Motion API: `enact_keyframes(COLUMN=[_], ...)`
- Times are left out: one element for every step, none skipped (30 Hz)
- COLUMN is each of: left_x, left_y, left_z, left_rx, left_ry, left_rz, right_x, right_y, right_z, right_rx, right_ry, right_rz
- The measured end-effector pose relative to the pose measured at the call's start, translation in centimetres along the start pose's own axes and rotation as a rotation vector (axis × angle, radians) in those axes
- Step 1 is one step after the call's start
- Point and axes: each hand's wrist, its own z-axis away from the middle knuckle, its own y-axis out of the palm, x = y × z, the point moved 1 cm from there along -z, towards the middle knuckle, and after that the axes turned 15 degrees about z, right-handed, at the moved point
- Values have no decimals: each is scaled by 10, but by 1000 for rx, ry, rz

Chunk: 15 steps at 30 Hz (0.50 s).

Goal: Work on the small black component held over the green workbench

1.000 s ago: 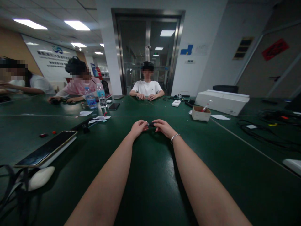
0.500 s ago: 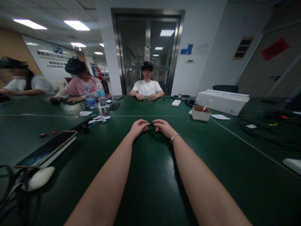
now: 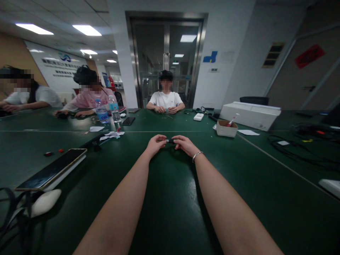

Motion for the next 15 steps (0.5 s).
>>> enact_keyframes(left_x=[1,2,3,4,5,5,6,6,5,5,4,3,2,1,-1], left_y=[-1,-1,-2,-2,-2,-2,-2,-1,-1,0,0,1,1,2,2], left_z=[-1,-2,-3,-4,-5,-5,-6,-6,-6,-5,-5,-4,-3,-2,0], left_rx=[4,6,5,7,8,7,4,-2,-10,-21,-33,-39,-41,-41,-37], left_ry=[-1,-4,-10,-17,-24,-31,-36,-40,-46,-53,-59,-62,-61,-54,-43], left_rz=[-1,-1,-2,-2,0,2,7,14,20,25,29,32,37,42,45], right_x=[0,0,0,1,1,1,1,1,1,0,0,0,0,0,0], right_y=[0,0,0,0,0,0,0,0,0,0,1,1,1,1,1], right_z=[0,0,0,0,0,0,0,0,0,0,-1,-1,-1,-1,-1], right_rx=[1,0,-1,-3,-3,-4,-6,-7,-8,-10,-12,-13,-14,-14,-15], right_ry=[-1,-1,0,1,2,3,5,7,8,7,5,4,3,2,2], right_rz=[1,2,3,5,6,7,8,10,12,12,12,11,9,7,6])
